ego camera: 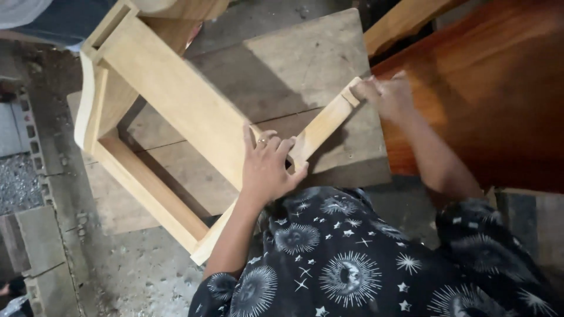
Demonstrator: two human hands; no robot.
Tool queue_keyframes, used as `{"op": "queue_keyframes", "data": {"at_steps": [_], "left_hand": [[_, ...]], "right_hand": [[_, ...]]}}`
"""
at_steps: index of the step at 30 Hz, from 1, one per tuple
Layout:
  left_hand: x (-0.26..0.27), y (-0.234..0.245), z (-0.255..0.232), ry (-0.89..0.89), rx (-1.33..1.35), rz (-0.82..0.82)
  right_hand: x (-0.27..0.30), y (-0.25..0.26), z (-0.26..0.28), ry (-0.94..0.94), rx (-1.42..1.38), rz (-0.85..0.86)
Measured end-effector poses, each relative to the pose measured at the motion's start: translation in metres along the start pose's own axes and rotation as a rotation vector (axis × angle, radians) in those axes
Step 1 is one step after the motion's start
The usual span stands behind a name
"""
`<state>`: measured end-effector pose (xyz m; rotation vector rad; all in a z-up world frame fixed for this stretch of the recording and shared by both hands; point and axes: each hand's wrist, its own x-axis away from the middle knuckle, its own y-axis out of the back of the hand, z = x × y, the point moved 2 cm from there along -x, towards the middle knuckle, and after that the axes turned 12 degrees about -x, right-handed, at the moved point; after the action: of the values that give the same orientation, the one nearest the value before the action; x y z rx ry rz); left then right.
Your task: The person sands a wooden chair frame using a sanding block. They work on various parts of the frame, including the legs and crossbars, while standing in a workshop. The person rotates the chair to access different surfaces.
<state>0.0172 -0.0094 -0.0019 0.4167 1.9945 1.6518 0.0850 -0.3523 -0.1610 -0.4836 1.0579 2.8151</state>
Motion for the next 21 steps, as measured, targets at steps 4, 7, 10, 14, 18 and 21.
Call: {"op": "queue_keyframes", "data": {"at_steps": [4, 7, 10, 14, 18, 21], "left_hand": [[-0.001, 0.001, 0.001, 0.004, -0.004, -0.022], [0.002, -0.003, -0.001, 0.013, 0.002, -0.006], [0.003, -0.002, 0.0, 0.013, 0.007, -0.014], [-0.003, 0.004, 0.002, -0.008, 0.006, 0.004], [0.001, 0.003, 0.0, -0.001, 0.011, 0.007], [-0.001, 0.005, -0.003, 0.006, 0.013, 0.009]], "right_hand": [[-0.013, -0.023, 0.047, -0.028, 0.042, -0.07], [0.007, -0.006, 0.014, -0.007, -0.006, -0.041], [0.007, 0.013, 0.028, 0.418, 0.41, -0.057], [-0.004, -0.004, 0.036, -0.124, -0.104, -0.018], [0.002, -0.016, 0.014, -0.131, -0.072, -0.065], [0.0, 0.001, 0.037, -0.331, -0.281, -0.084]]}}
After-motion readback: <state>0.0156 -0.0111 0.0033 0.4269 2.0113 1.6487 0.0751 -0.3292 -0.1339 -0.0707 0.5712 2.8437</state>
